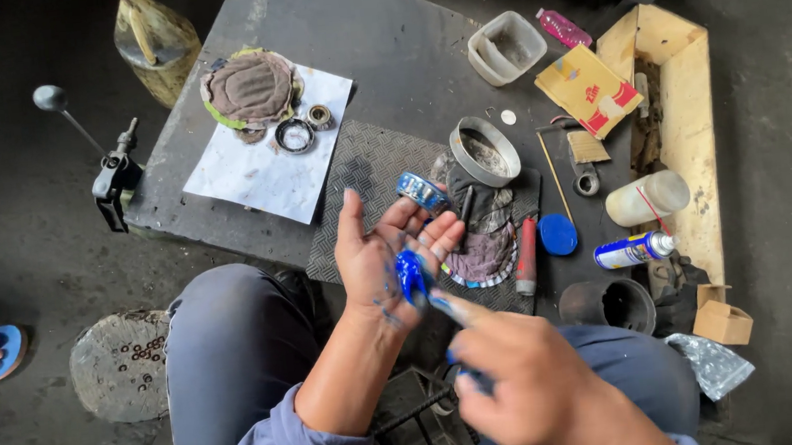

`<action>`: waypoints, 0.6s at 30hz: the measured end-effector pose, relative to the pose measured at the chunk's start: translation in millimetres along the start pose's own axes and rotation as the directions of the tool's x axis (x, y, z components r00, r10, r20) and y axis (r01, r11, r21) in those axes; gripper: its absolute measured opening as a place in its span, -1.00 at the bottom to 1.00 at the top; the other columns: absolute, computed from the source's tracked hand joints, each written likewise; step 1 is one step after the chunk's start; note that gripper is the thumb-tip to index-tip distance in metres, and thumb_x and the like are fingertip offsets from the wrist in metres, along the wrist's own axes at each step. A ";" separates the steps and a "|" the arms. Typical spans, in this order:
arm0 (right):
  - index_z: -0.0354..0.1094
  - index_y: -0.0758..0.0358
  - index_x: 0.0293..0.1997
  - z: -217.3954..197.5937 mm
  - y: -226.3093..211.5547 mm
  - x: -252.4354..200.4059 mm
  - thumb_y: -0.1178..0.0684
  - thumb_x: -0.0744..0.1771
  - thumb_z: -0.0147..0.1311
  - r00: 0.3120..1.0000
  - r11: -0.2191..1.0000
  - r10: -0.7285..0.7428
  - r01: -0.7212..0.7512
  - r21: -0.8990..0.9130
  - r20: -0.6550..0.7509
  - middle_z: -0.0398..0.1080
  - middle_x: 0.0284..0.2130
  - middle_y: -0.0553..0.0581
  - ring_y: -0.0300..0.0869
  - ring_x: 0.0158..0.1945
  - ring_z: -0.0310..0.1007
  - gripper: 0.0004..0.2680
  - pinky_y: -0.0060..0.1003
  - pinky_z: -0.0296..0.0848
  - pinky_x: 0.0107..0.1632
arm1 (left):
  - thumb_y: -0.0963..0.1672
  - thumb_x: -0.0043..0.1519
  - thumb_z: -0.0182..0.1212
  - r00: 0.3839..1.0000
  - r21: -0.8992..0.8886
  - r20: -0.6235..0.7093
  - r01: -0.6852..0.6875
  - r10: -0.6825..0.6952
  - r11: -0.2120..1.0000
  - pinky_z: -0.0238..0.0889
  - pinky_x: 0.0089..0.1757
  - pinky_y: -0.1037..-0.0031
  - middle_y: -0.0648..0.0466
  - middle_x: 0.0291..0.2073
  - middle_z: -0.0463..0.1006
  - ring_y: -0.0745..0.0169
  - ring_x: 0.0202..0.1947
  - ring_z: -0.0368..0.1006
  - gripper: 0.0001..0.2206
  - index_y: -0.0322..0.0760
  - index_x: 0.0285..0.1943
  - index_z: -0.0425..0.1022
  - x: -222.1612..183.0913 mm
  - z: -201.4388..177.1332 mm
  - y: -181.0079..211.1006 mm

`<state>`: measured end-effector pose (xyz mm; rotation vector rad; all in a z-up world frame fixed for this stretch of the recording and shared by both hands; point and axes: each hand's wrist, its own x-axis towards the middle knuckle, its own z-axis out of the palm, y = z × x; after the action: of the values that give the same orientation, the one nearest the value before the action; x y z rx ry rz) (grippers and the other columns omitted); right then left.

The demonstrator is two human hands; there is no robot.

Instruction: Applying grease to a wheel bearing by hand on a workbench

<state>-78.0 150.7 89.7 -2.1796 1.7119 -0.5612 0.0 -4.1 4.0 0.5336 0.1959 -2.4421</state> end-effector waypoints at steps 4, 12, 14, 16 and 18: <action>0.37 0.31 -0.27 24.2 10.1 -11.3 0.39 0.18 -0.03 0.823 0.472 0.489 0.030 0.881 -0.290 0.46 0.00 0.63 -0.22 -0.59 0.34 -0.83 -0.40 0.41 -0.43 | 0.29 0.21 -0.05 0.983 -0.041 0.175 0.068 -0.060 0.997 0.42 0.03 0.10 -0.24 0.16 0.53 -0.17 -0.16 0.53 -0.13 -0.61 0.26 0.39 -5.2 0.7 -2.8; 0.28 0.30 -0.06 61.4 26.0 -18.1 0.12 0.26 0.11 0.851 -0.228 0.518 0.239 0.944 -0.090 0.29 0.17 0.72 0.02 -0.55 0.34 -0.78 -0.19 0.27 -0.44 | 0.29 0.28 -0.13 0.940 0.067 0.334 0.053 -0.072 0.996 0.44 -0.01 0.22 -0.29 0.14 0.52 -0.06 -0.18 0.58 -0.14 -0.65 0.24 0.40 -16.4 9.8 0.1; 0.23 0.33 -0.07 58.4 38.6 -25.5 0.13 0.26 0.08 0.767 0.022 0.627 0.157 0.987 -0.136 0.40 -0.06 0.73 -0.03 -0.60 0.33 -0.79 -0.27 0.28 -0.49 | 0.27 0.29 -0.11 0.946 0.081 0.313 0.062 -0.085 0.995 0.49 -0.08 0.23 -0.30 0.11 0.54 -0.04 -0.23 0.59 -0.18 -0.64 0.18 0.43 -12.2 5.9 -1.3; 0.19 0.36 -0.09 48.3 51.0 -27.3 0.13 0.26 0.05 0.673 0.257 0.707 0.040 0.966 -0.216 0.51 -0.29 0.74 -0.08 -0.65 0.33 -0.79 -0.34 0.30 -0.53 | 0.25 0.30 -0.10 0.952 0.100 0.292 0.070 -0.097 0.993 0.54 -0.16 0.25 -0.32 0.09 0.56 -0.02 -0.29 0.61 -0.21 -0.63 0.13 0.47 -11.2 5.1 -1.4; 0.23 0.39 0.13 31.9 63.1 -24.4 0.18 0.30 -0.08 0.481 0.334 0.838 -0.082 0.939 -0.256 0.46 -0.23 0.42 -0.09 -0.62 0.28 -0.72 -0.33 0.20 -0.51 | 0.21 0.29 -0.03 0.955 0.229 0.264 0.078 -0.139 0.970 0.48 -0.25 0.25 -0.37 -0.01 0.59 0.02 -0.44 0.56 -0.32 -0.56 -0.02 0.52 -12.3 5.8 -0.6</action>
<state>-121.2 159.6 29.4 -0.5294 1.6967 -1.7938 6.7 1.6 14.4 0.2696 -0.1648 -2.6306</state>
